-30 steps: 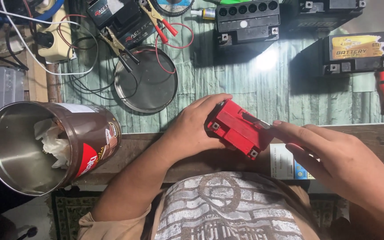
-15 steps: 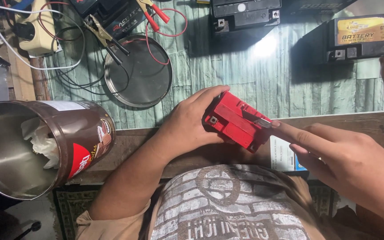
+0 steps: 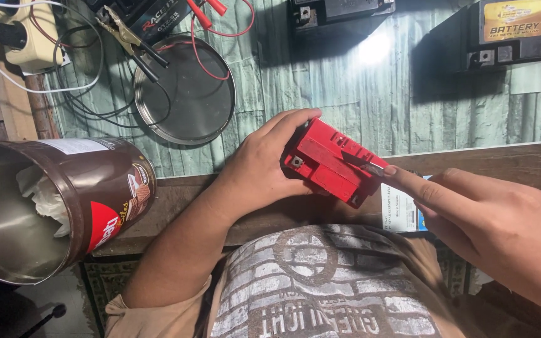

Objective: Using a utility knife and a metal tool to pry open and clean the top of a red battery casing.

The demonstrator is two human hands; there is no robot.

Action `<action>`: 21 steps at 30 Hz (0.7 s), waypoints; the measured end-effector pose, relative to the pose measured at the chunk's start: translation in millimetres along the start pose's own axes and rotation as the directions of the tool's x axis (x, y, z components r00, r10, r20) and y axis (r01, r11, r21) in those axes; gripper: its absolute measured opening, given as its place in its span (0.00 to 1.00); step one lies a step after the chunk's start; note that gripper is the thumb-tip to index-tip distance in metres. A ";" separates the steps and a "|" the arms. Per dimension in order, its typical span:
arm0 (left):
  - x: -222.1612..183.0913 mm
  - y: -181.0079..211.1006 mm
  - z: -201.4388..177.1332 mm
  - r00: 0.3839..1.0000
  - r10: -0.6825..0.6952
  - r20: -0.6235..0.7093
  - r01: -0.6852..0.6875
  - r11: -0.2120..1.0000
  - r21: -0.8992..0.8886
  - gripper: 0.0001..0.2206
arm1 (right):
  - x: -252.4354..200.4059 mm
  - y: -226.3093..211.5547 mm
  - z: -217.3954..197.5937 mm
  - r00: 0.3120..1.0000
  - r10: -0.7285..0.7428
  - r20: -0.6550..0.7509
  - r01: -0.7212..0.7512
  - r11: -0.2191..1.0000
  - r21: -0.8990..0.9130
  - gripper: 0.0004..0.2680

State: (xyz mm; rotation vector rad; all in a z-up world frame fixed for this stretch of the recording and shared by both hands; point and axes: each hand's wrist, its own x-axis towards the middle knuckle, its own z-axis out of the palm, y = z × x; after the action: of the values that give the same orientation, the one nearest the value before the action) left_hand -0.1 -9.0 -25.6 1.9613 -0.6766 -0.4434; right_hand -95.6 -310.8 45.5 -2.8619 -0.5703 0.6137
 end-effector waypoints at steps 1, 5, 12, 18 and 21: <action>-0.2 -0.4 0.0 1.000 -0.001 0.000 0.001 1.000 0.001 0.39 | 0.5 -2.6 -1.1 1.000 -0.001 0.000 0.001 1.000 0.001 0.25; -0.2 -2.6 1.3 1.000 0.022 -0.005 -0.022 0.999 -0.030 0.39 | 1.5 -7.0 -2.1 0.997 -0.065 -0.052 0.063 0.997 -0.047 0.26; -0.8 -9.5 5.2 0.998 0.055 -0.025 -0.055 0.998 -0.023 0.39 | 3.1 -7.3 -6.1 0.991 -0.135 0.014 0.136 0.982 -0.131 0.30; -3.1 -14.0 8.1 0.998 0.051 -0.043 -0.052 0.998 -0.030 0.39 | 10.5 -1.1 -7.4 0.984 -0.166 -0.063 0.160 0.983 -0.093 0.26; -3.4 -15.2 9.1 0.998 0.047 -0.046 -0.048 0.999 -0.020 0.39 | 15.6 10.7 -2.4 0.990 -0.138 -0.027 0.140 0.988 0.062 0.24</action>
State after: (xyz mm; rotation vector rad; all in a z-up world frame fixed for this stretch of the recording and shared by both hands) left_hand -3.7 -7.5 -43.2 1.9252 -0.6856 -0.3746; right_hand -77.9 -314.6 39.5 -2.7376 -0.7257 0.5659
